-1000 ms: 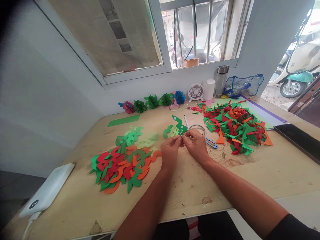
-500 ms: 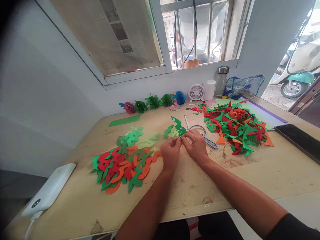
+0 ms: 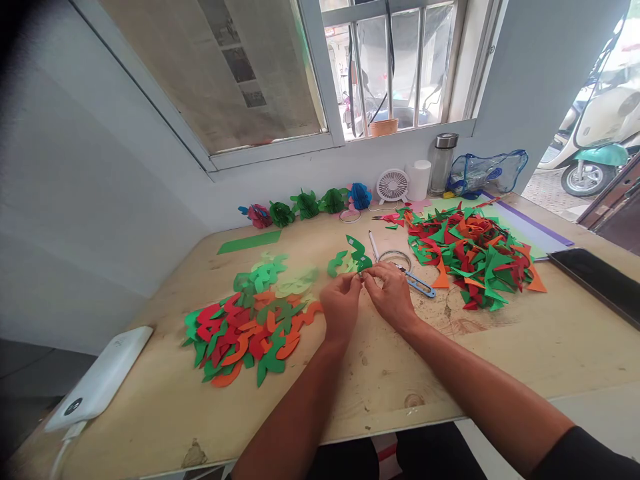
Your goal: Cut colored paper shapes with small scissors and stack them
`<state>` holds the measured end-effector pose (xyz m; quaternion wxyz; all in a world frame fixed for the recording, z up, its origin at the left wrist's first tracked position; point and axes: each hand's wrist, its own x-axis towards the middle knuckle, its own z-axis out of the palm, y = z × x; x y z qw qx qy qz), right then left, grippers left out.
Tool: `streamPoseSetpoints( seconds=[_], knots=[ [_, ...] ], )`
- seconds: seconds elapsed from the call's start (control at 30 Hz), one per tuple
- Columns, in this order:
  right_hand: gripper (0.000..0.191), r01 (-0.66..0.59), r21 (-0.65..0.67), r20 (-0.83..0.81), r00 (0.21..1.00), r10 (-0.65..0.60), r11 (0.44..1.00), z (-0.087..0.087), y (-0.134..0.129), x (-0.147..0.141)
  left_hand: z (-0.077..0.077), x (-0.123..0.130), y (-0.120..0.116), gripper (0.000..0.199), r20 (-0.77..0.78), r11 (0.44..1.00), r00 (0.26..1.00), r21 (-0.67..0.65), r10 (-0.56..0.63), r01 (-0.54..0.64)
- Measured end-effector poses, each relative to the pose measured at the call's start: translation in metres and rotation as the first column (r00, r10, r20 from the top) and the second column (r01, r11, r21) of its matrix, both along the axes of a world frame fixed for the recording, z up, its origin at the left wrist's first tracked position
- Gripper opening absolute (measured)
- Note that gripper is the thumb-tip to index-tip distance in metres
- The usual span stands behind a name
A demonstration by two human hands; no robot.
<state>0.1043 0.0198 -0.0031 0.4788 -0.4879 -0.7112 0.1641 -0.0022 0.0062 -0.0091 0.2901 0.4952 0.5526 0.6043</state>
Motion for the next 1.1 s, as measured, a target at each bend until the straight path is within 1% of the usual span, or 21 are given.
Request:
streamPoseSetpoints(
  seconds=[0.17,0.4,0.5,0.7,0.83,0.97,1.1],
  knots=[
    [0.023,0.001,-0.015,0.007,1.000,-0.001,1.000,-0.0007,0.0009,0.0005,0.0001,-0.0003,0.0000,0.016,-0.021,1.000,1.000,-0.004,0.006,-0.006],
    [0.023,-0.004,-0.043,-0.031,1.000,0.003,0.999,-0.0011,0.0019,0.0012,0.0005,-0.0016,0.0006,0.017,-0.016,0.999,0.999,-0.008,-0.047,0.047],
    [0.023,-0.005,-0.045,-0.019,1.000,0.004,0.999,-0.0011,0.0016,0.0011,0.0012,-0.0019,0.0004,0.016,-0.049,1.000,0.998,-0.002,-0.026,0.026],
    [0.024,-0.017,-0.061,-0.017,1.000,0.016,0.998,-0.0016,0.0014,0.0008,-0.0017,-0.0025,0.0009,0.015,-0.213,0.998,0.975,0.016,0.063,-0.061],
    [0.023,-0.041,-0.099,-0.035,0.999,0.038,0.994,-0.0028,0.0026,0.0012,-0.0049,-0.0035,0.0017,0.015,-0.287,0.996,0.953,0.033,0.092,-0.086],
    [0.024,-0.047,-0.139,-0.042,0.998,0.041,0.989,-0.0034,0.0036,0.0016,-0.0071,-0.0046,0.0029,0.014,-0.304,0.995,0.948,0.048,0.094,-0.084],
    [0.024,-0.036,-0.155,-0.035,0.999,0.031,0.987,-0.0031,0.0039,0.0019,-0.0087,-0.0048,0.0040,0.012,-0.265,0.996,0.960,0.054,0.089,-0.077]
  ],
)
